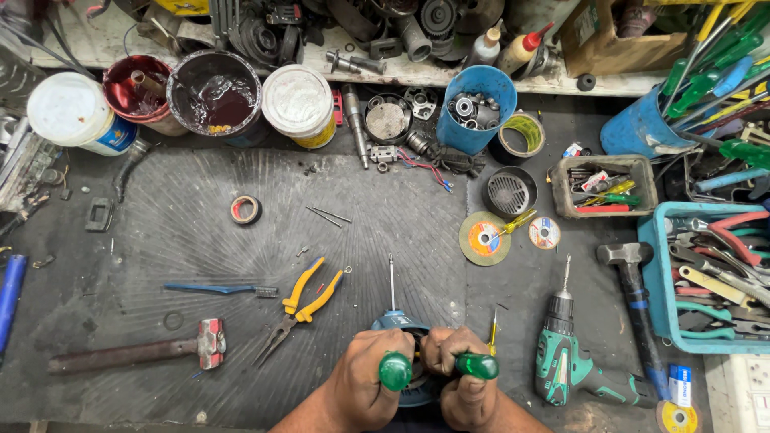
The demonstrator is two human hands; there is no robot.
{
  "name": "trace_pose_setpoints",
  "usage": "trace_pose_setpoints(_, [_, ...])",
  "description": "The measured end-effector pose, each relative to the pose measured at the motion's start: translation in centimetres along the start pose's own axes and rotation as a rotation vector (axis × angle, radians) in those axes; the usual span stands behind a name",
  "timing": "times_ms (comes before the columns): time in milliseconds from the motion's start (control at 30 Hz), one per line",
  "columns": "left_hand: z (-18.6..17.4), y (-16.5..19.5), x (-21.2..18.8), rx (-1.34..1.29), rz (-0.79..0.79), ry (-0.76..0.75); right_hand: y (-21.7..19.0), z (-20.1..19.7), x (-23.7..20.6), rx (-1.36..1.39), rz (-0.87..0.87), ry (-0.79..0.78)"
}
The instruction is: The person picks up a blue power tool housing with a motor component inside from the workbench, turns it over, and pries at the casing seam with pliers. They then hold the housing steady and use screwdrivers to work on the screws and interior, attempting to separate the housing halves.
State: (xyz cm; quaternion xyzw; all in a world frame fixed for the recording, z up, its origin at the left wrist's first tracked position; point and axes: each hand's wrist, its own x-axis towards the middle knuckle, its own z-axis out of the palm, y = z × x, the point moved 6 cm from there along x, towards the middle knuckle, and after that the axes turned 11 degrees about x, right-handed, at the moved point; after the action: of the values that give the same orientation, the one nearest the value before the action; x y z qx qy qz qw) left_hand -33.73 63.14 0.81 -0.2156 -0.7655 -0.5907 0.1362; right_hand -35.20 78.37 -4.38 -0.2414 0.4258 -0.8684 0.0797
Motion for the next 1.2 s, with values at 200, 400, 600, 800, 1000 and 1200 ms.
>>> trace_pose_setpoints(200, [0.1, 0.1, 0.0, 0.006, -0.016, -0.007, -0.1, 0.0, 0.0, -0.026, 0.017, -0.031])
trace_pose_setpoints(400, [0.6, 0.4, -0.5, 0.099, -0.013, 0.001, -0.3, -0.2, -0.6, -0.071, 0.024, -0.036])
trace_pose_setpoints(600, [0.6, 1.3, -0.7, 0.098, -0.021, 0.055, -0.2, 0.0, -0.9, -0.06, -0.089, -0.022])
trace_pose_setpoints(800, [0.2, 0.9, -0.9, -0.004, -0.108, 0.101, -0.1, 0.5, -1.0, -0.163, -0.103, 0.025])
trace_pose_setpoints(1000, [0.2, 1.0, -1.3, -0.005, -0.058, 0.085, 0.0, 1.0, -1.2, -0.23, -0.109, -0.054])
trace_pose_setpoints(1200, [0.0, 1.0, -0.9, 0.032, -0.059, 0.07, 0.0, 0.6, -0.6, -0.178, -0.017, 0.015])
